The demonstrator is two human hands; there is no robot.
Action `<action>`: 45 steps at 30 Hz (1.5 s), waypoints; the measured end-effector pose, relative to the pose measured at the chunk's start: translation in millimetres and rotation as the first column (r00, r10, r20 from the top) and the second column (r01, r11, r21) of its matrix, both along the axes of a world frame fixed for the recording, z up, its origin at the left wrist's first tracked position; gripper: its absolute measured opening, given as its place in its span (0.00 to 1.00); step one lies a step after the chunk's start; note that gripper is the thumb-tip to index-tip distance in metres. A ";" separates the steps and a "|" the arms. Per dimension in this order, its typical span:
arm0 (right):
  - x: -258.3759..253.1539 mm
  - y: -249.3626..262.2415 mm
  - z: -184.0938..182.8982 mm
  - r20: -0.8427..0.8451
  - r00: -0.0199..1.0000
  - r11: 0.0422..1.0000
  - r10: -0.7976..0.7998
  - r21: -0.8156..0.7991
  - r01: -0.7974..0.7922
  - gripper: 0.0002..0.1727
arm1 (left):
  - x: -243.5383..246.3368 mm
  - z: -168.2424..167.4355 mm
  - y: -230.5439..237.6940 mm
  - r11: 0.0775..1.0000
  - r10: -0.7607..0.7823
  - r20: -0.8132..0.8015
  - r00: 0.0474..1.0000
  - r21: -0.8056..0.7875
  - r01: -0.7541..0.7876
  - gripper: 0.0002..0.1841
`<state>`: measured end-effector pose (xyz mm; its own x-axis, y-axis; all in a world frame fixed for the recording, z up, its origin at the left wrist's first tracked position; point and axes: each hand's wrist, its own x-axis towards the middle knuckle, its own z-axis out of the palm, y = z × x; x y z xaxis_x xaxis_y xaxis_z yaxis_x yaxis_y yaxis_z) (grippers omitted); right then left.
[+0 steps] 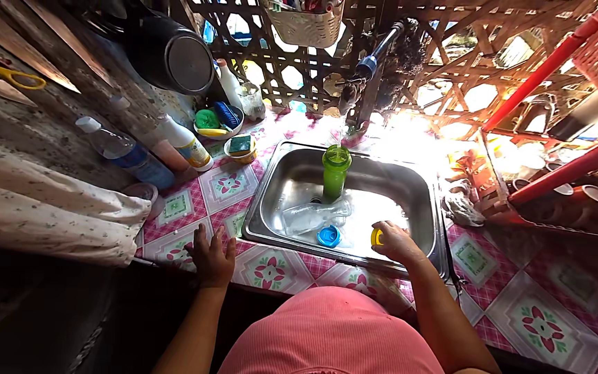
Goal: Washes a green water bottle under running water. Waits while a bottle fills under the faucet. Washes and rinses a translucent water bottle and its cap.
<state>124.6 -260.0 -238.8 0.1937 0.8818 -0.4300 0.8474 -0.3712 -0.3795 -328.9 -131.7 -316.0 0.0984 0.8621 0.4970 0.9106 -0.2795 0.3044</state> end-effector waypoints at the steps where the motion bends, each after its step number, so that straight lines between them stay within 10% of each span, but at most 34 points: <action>1: 0.0 0.2 -0.2 0.001 1.000 1.000 0.000 -0.001 0.000 0.38 | 0.0 0.0 0.0 1.000 0.002 0.000 1.000 -0.004 -0.002 0.34; 45: -3.3 1.0 -6.3 -0.029 0.999 0.995 -0.043 0.086 0.045 0.45 | 1.4 4.3 -2.8 0.999 0.052 -0.044 0.998 0.017 -0.051 0.33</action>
<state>121.3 -259.0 -245.0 0.2225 0.9067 -0.3584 0.8200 -0.3729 -0.4343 -327.5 -134.4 -311.7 0.0760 0.8585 0.5071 0.9365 -0.2361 0.2593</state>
